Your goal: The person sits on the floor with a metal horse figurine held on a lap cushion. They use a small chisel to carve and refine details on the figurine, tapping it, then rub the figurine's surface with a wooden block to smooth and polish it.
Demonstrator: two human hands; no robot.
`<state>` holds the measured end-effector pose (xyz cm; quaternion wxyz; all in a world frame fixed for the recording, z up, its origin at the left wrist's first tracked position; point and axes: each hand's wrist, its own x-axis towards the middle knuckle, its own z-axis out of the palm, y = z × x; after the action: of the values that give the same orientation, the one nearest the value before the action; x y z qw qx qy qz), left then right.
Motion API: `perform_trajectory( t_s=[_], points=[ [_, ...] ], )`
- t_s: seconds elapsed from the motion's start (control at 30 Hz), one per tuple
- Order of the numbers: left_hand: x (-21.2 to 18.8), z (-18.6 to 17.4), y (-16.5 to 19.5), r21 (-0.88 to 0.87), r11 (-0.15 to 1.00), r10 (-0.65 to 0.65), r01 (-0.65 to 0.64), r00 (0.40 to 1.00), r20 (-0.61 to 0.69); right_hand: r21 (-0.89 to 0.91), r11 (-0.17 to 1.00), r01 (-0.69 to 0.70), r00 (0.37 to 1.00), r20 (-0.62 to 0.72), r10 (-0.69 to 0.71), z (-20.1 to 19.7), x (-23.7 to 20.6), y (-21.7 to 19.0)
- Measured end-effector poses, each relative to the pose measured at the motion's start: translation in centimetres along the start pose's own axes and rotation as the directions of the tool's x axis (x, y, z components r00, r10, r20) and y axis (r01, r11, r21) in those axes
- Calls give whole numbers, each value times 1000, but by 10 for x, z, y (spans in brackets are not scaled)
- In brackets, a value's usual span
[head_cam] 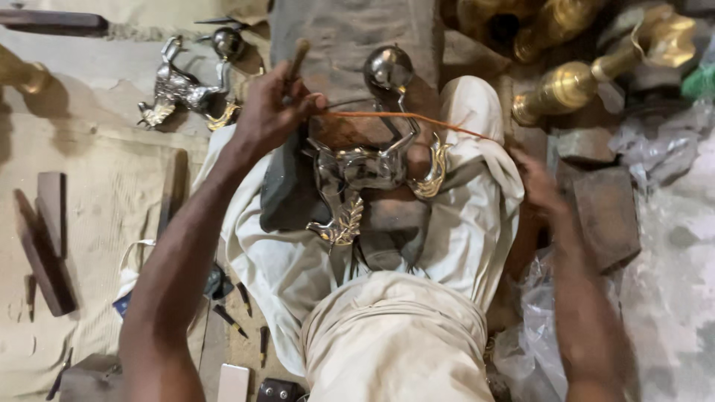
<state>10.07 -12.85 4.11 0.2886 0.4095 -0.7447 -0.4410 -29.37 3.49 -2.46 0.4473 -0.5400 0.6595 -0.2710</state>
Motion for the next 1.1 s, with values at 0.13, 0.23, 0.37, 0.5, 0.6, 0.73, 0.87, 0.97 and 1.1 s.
perform_trajectory(
  t_s=[0.13,0.23,0.37,0.5,0.6,0.73,0.87,0.97,1.1],
  points=[
    [4,3,0,-226,971,76,-74,997,0,-413,911,16,897,-397,-196,-15,-24,-24],
    [10,8,6,-143,983,117,-117,993,-4,-714,524,465,798,81,-598,0,13,-58],
    [5,10,15,-28,1000,-8,8,1000,-16,-722,595,353,740,-173,-649,-4,60,-100],
    [5,2,17,-30,999,25,-26,999,-34,-306,881,361,898,370,-239,-11,83,-122],
    [5,4,11,-14,998,59,-59,998,-29,-688,710,-150,988,-78,134,-13,73,-116],
    [-3,-10,-1,347,895,333,-279,937,-104,-759,498,420,795,43,-606,22,36,-66],
    [-35,-39,-21,-91,987,-156,135,944,-290,209,957,201,917,-384,-109,17,-5,1],
    [-71,-48,-29,-427,892,-255,150,946,-200,268,943,-197,804,-506,312,55,-51,41],
    [-100,-36,-24,-524,827,-275,202,959,-65,233,789,-569,685,-396,611,104,-110,59]
  ],
)
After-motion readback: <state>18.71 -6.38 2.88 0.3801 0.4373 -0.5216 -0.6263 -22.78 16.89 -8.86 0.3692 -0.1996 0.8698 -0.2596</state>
